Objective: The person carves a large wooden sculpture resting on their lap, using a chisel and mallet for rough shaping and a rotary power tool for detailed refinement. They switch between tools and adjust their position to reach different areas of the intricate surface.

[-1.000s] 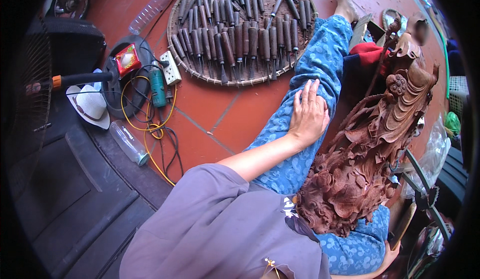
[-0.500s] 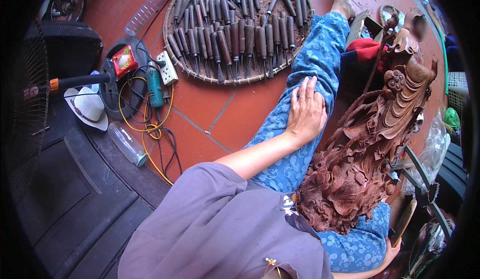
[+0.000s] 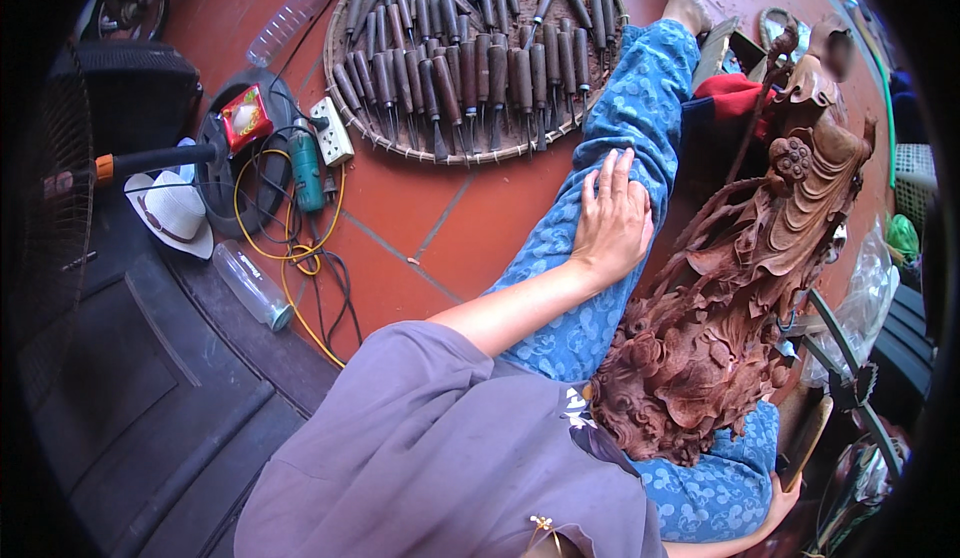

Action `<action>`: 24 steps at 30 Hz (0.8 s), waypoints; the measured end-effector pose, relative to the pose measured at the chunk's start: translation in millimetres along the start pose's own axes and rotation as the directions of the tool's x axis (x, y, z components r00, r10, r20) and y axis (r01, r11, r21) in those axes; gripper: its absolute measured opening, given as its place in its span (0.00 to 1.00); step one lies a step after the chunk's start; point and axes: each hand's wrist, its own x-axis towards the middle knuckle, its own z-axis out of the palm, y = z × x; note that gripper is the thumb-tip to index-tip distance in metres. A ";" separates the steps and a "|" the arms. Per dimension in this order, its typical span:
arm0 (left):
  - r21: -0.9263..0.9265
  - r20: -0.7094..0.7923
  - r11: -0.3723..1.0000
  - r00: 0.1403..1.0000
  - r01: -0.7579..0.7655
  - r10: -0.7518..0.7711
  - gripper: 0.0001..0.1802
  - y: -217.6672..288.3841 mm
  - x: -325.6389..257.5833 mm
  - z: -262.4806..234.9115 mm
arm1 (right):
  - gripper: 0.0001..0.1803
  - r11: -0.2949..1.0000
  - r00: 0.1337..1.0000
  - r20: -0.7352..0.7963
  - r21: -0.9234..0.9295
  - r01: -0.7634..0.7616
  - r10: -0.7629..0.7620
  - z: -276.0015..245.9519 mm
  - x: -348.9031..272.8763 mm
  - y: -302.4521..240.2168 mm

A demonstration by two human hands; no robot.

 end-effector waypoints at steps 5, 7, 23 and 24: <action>-0.018 0.001 1.000 1.000 0.010 -0.010 0.12 -0.8 -0.2 -1.6 | 0.25 1.000 1.000 -0.011 0.001 0.001 -0.001 1.3 0.3 4.4; -0.020 0.002 1.000 1.000 0.013 -0.013 0.12 -0.9 0.1 -1.4 | 0.25 1.000 1.000 -0.016 0.002 -0.005 0.005 0.4 0.3 7.1; -0.046 0.024 0.999 1.000 0.020 -0.019 0.15 0.2 0.2 -6.5 | 0.25 1.000 0.999 -0.042 -0.014 -0.001 0.000 1.2 -0.9 7.1; -0.045 0.034 0.999 0.999 0.022 -0.020 0.15 0.4 0.3 -7.0 | 0.25 1.000 0.999 -0.044 -0.014 0.005 -0.005 2.5 0.1 6.3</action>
